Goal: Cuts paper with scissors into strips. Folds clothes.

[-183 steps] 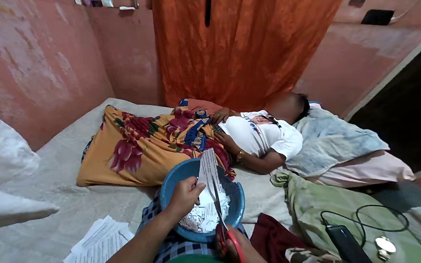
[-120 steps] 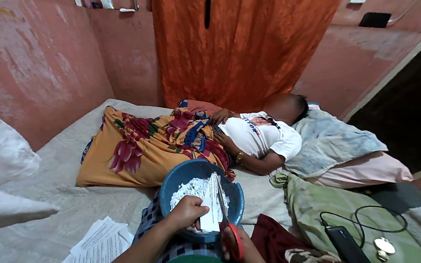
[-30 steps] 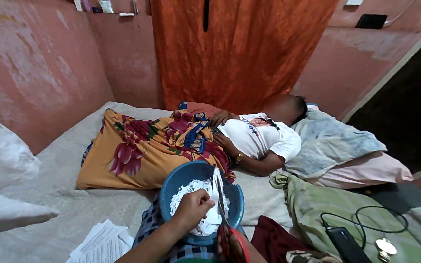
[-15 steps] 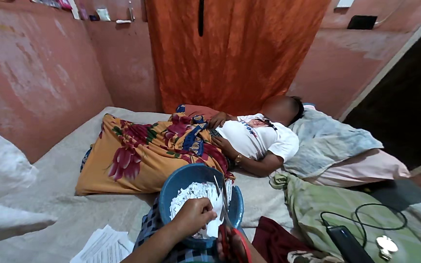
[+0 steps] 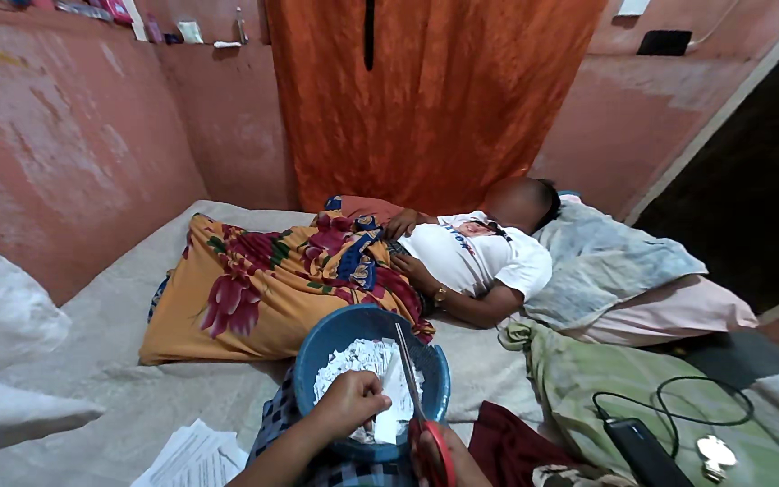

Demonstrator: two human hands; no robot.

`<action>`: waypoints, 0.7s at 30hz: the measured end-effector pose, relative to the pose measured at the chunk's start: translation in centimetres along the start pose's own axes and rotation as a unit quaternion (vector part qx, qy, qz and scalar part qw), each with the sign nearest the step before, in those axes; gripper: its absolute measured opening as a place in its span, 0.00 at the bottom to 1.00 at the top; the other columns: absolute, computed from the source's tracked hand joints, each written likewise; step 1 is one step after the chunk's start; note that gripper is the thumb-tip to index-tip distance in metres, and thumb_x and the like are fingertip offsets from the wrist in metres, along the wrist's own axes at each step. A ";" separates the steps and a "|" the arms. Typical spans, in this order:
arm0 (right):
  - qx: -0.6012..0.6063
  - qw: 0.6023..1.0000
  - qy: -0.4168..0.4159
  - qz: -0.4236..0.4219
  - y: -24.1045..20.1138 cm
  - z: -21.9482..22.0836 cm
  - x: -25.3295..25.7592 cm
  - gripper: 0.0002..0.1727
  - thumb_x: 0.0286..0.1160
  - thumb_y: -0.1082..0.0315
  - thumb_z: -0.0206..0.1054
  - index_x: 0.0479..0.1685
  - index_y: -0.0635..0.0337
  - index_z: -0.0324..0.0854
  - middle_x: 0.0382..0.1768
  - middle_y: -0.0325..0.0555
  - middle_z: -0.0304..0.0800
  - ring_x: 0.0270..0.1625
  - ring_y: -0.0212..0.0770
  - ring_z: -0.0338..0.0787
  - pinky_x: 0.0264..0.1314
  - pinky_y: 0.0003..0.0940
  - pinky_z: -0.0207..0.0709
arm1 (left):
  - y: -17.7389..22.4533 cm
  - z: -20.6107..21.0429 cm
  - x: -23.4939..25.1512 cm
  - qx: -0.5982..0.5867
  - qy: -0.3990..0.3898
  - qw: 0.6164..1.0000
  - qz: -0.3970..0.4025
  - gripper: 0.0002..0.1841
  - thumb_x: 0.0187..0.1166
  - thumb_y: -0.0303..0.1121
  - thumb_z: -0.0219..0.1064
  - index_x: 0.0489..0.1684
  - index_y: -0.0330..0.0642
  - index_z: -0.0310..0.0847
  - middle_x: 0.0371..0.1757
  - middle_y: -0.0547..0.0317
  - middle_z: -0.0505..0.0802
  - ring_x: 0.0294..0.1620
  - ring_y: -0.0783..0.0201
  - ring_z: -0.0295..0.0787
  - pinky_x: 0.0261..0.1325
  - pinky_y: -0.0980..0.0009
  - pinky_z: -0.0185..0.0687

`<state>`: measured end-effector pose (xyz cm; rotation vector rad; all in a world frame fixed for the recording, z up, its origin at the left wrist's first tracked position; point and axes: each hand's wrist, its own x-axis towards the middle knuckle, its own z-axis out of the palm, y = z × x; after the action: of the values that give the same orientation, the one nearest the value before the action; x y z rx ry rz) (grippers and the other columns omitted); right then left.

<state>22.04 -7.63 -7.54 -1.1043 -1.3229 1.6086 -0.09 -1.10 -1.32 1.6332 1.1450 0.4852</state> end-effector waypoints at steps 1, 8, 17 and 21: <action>0.000 1.000 -0.007 0.001 0.0 0.0 0.0 0.15 0.84 0.56 0.55 0.38 0.57 0.77 0.22 0.30 0.85 0.22 0.26 0.85 0.28 0.24 0.83 | -0.1 -0.4 -0.2 0.005 0.013 1.000 -0.009 0.11 0.84 0.34 0.66 0.44 0.31 0.81 0.24 0.61 0.85 0.21 0.71 0.81 0.33 0.72 0.82; 0.069 0.995 -0.075 -0.021 1.7 -0.6 0.7 0.36 0.70 0.26 0.61 0.49 0.53 0.77 0.33 0.30 0.90 0.32 0.27 0.88 0.34 0.24 0.83 | -2.4 -5.3 -2.8 0.015 0.097 0.995 -0.004 0.20 0.89 0.33 0.60 0.75 0.32 0.76 0.56 0.44 0.92 0.46 0.59 0.92 0.54 0.60 0.89; 0.009 0.992 -0.106 -0.066 1.4 -1.2 1.5 0.30 0.70 0.26 0.60 0.49 0.42 0.81 0.37 0.23 0.92 0.35 0.25 0.90 0.38 0.25 0.85 | -12.6 -15.5 -12.0 0.123 0.341 0.891 -0.272 0.18 0.91 0.34 0.56 0.64 0.29 0.83 0.59 0.36 0.91 0.60 0.44 0.90 0.69 0.45 0.81; -0.023 0.990 -0.113 -0.081 0.9 -1.1 1.1 0.35 0.71 0.24 0.59 0.50 0.49 0.79 0.38 0.26 0.90 0.36 0.25 0.89 0.38 0.24 0.84 | -20.6 -14.1 -14.3 0.200 0.235 0.837 -0.453 0.18 0.85 0.34 0.62 0.65 0.31 0.84 0.66 0.29 0.87 0.72 0.31 0.82 0.72 0.30 0.73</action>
<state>22.65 -6.39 -8.71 -0.8350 -1.5620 1.6251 -26.64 -6.04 -11.34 1.0990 2.3351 -0.0009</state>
